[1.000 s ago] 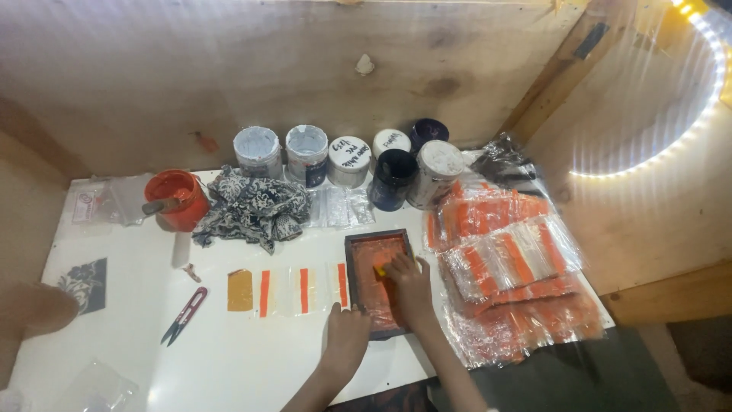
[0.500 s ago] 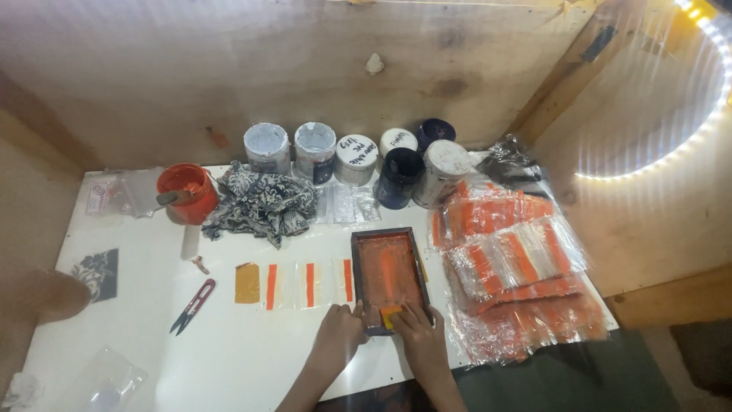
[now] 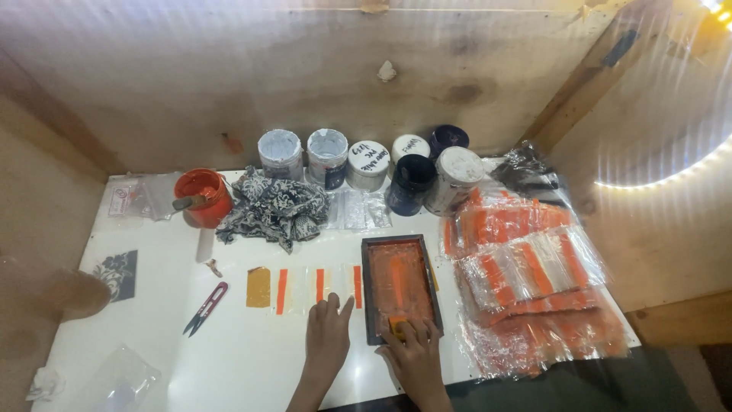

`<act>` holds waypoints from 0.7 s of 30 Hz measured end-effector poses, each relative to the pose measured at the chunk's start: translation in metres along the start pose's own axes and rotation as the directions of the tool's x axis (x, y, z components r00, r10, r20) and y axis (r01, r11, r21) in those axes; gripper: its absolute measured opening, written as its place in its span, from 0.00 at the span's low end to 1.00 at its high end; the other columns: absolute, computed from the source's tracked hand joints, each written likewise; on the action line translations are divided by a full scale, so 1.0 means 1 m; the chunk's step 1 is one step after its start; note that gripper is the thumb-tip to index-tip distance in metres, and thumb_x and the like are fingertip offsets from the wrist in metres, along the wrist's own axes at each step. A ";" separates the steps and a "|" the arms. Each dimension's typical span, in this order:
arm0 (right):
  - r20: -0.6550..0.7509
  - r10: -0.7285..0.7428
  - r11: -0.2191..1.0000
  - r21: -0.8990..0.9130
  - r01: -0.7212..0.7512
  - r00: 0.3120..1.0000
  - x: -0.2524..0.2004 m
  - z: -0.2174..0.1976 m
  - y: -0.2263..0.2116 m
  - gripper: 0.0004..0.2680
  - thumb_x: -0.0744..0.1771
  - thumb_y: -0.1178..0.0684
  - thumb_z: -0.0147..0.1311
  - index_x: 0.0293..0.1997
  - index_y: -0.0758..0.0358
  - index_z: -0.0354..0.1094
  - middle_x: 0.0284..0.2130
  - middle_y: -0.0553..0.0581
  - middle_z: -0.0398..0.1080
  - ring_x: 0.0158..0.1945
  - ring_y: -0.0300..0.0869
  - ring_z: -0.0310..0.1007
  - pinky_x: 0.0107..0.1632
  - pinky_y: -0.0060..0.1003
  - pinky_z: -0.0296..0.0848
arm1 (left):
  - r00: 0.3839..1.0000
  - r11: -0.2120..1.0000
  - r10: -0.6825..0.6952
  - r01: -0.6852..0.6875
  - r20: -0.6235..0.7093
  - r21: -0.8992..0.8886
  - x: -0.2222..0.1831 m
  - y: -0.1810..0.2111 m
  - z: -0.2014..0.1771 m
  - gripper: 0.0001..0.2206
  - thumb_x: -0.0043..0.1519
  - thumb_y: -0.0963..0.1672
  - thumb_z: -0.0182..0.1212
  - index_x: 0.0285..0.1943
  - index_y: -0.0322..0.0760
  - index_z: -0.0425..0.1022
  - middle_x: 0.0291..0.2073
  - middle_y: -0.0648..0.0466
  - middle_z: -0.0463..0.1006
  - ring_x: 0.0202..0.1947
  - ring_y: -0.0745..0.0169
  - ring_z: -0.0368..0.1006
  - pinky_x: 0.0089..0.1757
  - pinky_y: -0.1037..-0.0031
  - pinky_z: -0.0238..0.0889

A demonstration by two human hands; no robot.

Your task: A person prepares a screen printing frame by applying orange tape to the borders and spreading orange ink over the mesh area.

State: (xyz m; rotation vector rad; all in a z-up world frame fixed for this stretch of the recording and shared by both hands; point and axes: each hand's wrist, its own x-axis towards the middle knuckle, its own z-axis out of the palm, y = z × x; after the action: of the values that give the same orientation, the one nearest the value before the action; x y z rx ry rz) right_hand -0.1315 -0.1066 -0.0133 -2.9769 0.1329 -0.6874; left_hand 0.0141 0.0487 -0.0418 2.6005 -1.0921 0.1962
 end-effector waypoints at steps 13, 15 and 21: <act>-0.129 0.064 0.998 0.012 -0.063 0.990 -0.007 0.012 0.010 0.06 0.65 0.56 0.55 0.44 0.56 0.68 0.45 0.55 0.62 0.54 0.51 0.58 0.68 0.61 0.55 | 0.992 0.970 0.010 -0.041 0.129 0.240 0.001 -0.010 0.016 0.32 0.53 0.35 0.60 0.68 0.55 0.68 0.54 0.48 0.68 0.46 0.49 0.65 0.52 0.60 0.58; -0.080 0.141 0.989 0.052 -0.137 0.987 -0.011 0.012 0.013 0.07 0.65 0.54 0.56 0.45 0.54 0.68 0.46 0.55 0.60 0.56 0.49 0.55 0.70 0.61 0.51 | 0.989 0.984 0.010 -0.035 0.145 0.175 0.003 -0.007 0.010 0.32 0.52 0.33 0.59 0.68 0.51 0.69 0.52 0.48 0.69 0.46 0.47 0.65 0.51 0.59 0.60; -0.035 0.171 0.982 0.084 -0.167 0.985 -0.013 0.000 0.023 0.07 0.65 0.58 0.52 0.46 0.55 0.64 0.45 0.56 0.59 0.58 0.49 0.55 0.71 0.59 0.49 | 0.989 0.984 0.011 -0.036 0.144 0.173 0.006 -0.007 0.008 0.28 0.56 0.35 0.57 0.66 0.50 0.71 0.55 0.47 0.70 0.48 0.47 0.67 0.53 0.59 0.60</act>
State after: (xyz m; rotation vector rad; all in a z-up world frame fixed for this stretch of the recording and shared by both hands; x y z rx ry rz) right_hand -0.1446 -0.1286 -0.0208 -2.8333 0.3479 -0.7164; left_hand 0.0229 0.0464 -0.0499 2.7956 -1.2039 0.1170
